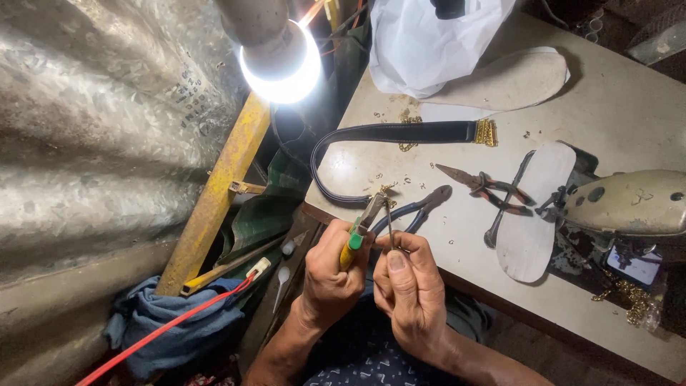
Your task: Attaching decorative gold chains to a black leather belt using pliers.
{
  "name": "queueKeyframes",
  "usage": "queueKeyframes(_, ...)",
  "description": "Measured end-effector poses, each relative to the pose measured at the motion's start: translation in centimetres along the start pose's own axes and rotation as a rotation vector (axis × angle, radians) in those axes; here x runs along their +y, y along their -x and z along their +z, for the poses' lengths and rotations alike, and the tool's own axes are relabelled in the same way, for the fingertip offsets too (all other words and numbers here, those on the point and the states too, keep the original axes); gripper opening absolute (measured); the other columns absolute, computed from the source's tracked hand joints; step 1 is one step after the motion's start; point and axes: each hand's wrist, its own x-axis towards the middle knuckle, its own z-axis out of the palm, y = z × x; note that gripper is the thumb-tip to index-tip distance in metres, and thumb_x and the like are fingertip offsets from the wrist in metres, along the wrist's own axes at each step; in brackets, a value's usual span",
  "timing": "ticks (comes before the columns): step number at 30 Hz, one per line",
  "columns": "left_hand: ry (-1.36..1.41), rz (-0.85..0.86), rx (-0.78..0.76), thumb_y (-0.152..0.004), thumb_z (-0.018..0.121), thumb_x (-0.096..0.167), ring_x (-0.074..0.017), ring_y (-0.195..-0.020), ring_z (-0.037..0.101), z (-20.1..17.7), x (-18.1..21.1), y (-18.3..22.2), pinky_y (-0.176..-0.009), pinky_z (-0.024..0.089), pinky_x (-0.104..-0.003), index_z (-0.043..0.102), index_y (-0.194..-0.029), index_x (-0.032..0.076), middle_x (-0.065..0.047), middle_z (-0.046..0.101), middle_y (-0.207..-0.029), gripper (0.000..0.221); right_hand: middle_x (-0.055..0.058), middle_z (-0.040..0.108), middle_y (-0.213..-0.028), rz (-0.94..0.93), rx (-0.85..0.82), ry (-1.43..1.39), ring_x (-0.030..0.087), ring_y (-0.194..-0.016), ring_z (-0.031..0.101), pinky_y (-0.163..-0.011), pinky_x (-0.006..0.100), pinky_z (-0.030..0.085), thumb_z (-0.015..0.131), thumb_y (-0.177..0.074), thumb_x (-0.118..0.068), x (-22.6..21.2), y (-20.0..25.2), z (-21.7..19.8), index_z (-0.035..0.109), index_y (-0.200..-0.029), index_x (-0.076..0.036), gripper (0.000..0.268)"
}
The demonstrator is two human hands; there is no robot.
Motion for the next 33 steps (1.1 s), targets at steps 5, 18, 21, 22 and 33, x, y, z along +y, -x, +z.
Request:
queueKeyframes(5,0.119,-0.053,-0.023,-0.098,0.052,-0.003,-0.0186,-0.069,0.051,0.1,0.3,0.0,-0.061,0.045,-0.030,0.057,-0.086,0.000,-0.009,0.055,-0.081,0.013,-0.001,0.035,-0.062,-0.099,-0.042,0.076,0.009,-0.048,0.035,-0.041,0.021,0.037,0.040,-0.108,-0.019,1.6,-0.1,-0.4,0.051,-0.124,-0.001,0.026)
queueKeyframes(18,0.295,-0.208,-0.106,-0.102,0.056,0.006,-0.0148,-0.068,0.044,-0.4,1.0,0.1,-0.060,0.042,-0.030,0.055,-0.083,0.005,-0.003,0.048,-0.078,0.019,0.009,0.062,-0.097,-0.381,-0.018,0.309,0.009,-0.067,0.055,-0.065,0.021,0.053,0.043,-0.108,-0.009,4.2,-0.5,-2.0,0.049,-0.121,0.001,0.018)
queueKeyframes(21,0.209,-0.141,-0.065,-0.092,0.052,-0.008,-0.0185,-0.071,0.052,-0.2,0.7,0.2,-0.063,0.047,-0.030,0.058,-0.087,0.001,-0.007,0.055,-0.081,0.012,-0.001,0.040,-0.061,-0.252,-0.133,0.257,0.008,-0.048,0.038,-0.046,0.023,0.039,0.038,-0.109,-0.013,1.7,-0.8,-1.7,0.046,-0.121,-0.002,0.019)
queueKeyframes(22,0.208,-0.140,-0.065,-0.092,0.052,-0.008,-0.0185,-0.071,0.052,-0.2,0.5,0.1,-0.063,0.047,-0.030,0.058,-0.087,0.001,-0.007,0.055,-0.081,0.012,-0.001,0.040,-0.061,-0.253,-0.133,0.257,0.008,-0.048,0.038,-0.046,0.023,0.039,0.038,-0.109,-0.013,1.1,-0.7,-1.9,0.046,-0.121,-0.002,0.019)
queueKeyframes(33,0.129,-0.134,-0.043,-0.104,0.054,0.008,-0.0136,-0.065,0.040,0.1,-0.7,-0.2,-0.056,0.036,-0.028,0.049,-0.078,0.007,-0.004,0.046,-0.078,0.026,0.011,0.070,-0.077,-0.412,0.074,1.138,0.010,-0.043,0.056,-0.030,0.020,0.045,0.052,-0.105,-0.004,3.1,-1.3,-11.4,0.059,-0.119,0.007,0.018)
